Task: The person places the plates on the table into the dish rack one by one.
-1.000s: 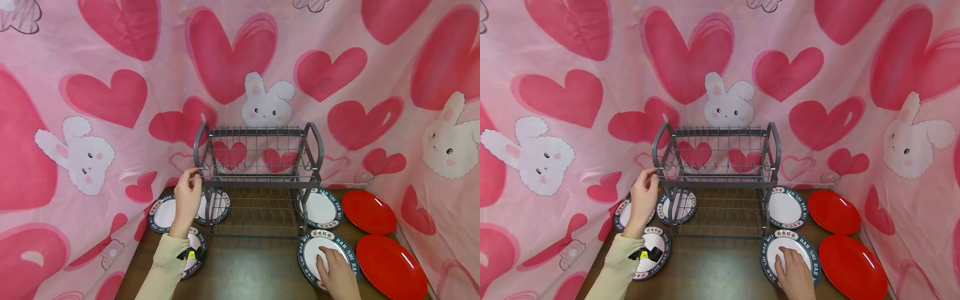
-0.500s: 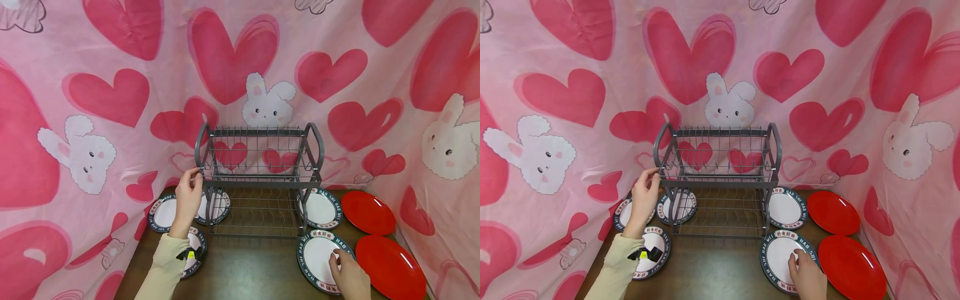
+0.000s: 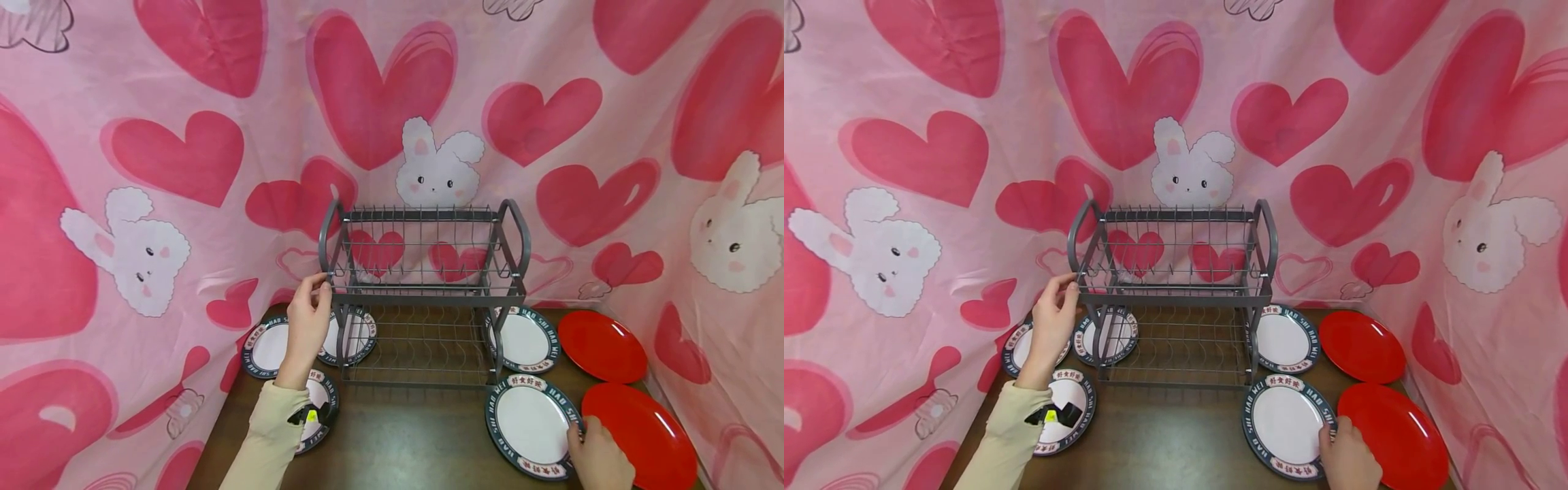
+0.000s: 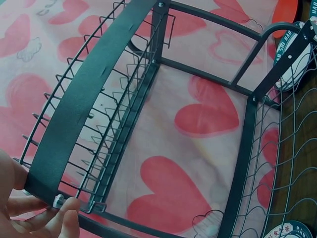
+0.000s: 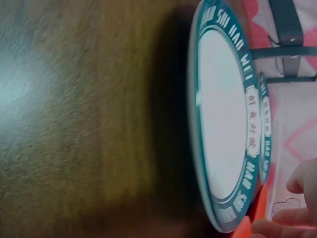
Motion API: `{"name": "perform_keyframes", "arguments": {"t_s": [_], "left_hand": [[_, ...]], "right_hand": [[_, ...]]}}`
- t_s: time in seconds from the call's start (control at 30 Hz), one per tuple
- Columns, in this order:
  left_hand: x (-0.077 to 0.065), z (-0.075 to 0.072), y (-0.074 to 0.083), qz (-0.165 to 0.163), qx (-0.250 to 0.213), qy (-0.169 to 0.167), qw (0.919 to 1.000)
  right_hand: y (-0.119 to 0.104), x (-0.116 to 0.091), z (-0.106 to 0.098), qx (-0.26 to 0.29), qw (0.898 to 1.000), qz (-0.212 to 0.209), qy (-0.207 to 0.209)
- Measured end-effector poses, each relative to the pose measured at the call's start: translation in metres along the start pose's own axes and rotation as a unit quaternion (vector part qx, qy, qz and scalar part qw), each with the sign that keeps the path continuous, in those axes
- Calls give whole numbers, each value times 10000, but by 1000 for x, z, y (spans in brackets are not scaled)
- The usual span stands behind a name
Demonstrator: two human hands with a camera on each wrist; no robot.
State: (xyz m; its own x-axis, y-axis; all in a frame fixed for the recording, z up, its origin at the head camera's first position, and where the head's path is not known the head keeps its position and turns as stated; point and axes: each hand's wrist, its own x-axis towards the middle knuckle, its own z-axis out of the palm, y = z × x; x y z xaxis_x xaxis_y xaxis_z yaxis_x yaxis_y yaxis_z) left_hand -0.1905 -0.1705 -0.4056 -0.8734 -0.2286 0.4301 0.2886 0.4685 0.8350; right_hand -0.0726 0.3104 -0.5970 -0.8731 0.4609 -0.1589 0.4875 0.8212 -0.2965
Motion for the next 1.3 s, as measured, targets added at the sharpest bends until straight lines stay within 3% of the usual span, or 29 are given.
{"name": "perform_keyframes", "arguments": {"t_s": [0.43, 0.7, 1.03, 1.17, 1.3], "left_hand": [[-1, 1, 1, -28, 89, -70, 9999], [0, 0, 0, -92, 115, -50, 9999], [0, 0, 2, -74, 96, -26, 9999], [0, 0, 2, -88, 71, -31, 9999], [0, 0, 3, -124, 47, -42, 9999]], "right_hand": [[21, 11, 22, -291, 9966, 632, -440], [25, 9, 27, -87, 9965, 482, -678], [19, 1, 29, 193, 9968, 515, -585], [17, -1, 28, 238, 9961, 619, -590], [19, 0, 28, 130, 9933, 762, -857]]}}
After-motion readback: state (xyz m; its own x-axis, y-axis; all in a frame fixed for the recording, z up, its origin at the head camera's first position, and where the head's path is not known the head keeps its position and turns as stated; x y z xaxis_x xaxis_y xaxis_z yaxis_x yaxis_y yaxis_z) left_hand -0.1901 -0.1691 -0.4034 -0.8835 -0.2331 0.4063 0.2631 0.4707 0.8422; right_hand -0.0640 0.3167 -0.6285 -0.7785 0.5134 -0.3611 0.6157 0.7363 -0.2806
